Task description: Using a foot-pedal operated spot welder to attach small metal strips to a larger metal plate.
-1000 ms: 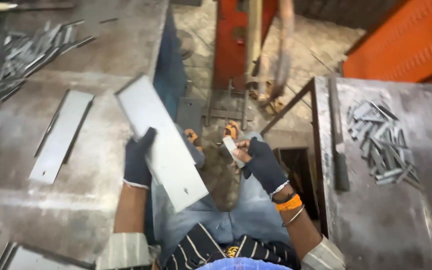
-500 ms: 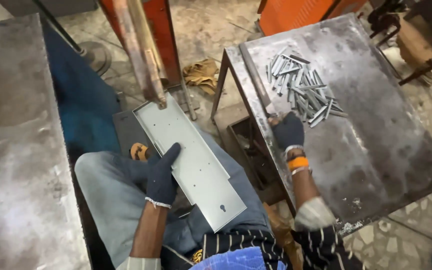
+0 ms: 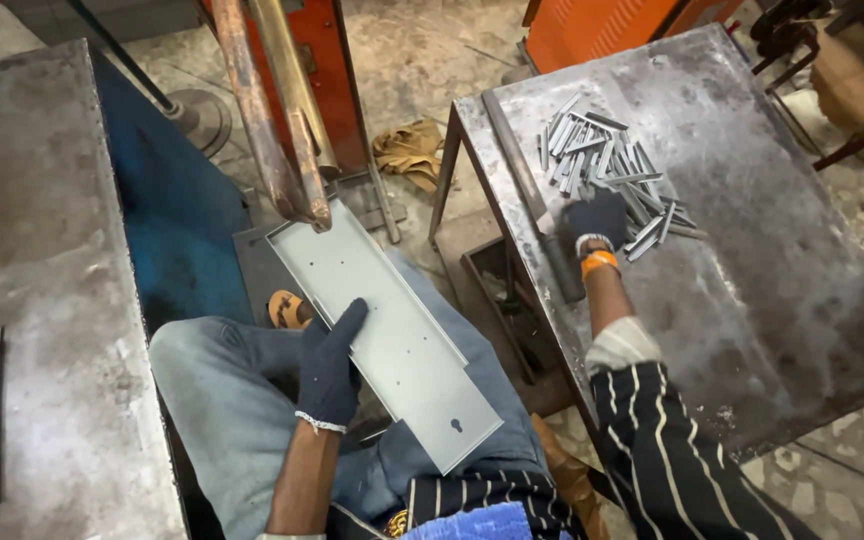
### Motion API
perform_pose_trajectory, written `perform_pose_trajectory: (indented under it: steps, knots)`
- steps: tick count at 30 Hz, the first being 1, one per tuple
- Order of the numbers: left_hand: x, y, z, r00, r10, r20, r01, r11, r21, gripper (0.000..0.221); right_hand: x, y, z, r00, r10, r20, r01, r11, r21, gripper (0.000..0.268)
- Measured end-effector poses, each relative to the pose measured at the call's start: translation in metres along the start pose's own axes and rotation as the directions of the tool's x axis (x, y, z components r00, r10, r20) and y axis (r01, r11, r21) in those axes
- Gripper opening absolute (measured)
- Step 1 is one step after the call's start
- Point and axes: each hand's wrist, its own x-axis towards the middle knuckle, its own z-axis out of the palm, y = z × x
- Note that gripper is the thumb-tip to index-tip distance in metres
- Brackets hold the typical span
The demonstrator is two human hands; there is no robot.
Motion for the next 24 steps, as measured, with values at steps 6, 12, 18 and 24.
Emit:
perform_pose_trajectory:
  steps: [6,12,18,24]
  knots:
    - [0.005,-0.006,-0.004,1.000,-0.003,-0.026,0.003,1.000,0.013,0.035,-0.068,-0.026,-0.095,0.946,0.321,0.039,-0.311,0.868,0.387,0.033]
    - [0.007,-0.010,0.001,0.999,0.036,-0.039,-0.032,0.996,0.083,0.036,-0.102,-0.155,-0.276,0.983,0.018,0.182,-0.170,0.452,0.875,0.016]
    - [-0.001,-0.007,-0.010,0.998,0.036,-0.058,-0.033,0.999,0.041,0.033,-0.121,-0.240,-0.380,0.889,-0.458,-0.019,0.302,0.553,0.777,0.024]
    - [-0.009,-0.004,-0.027,0.973,0.201,-0.118,-0.172,0.961,0.215,0.032,-0.118,-0.264,-0.406,0.914,-0.406,-0.020,0.209,0.428,0.879,0.025]
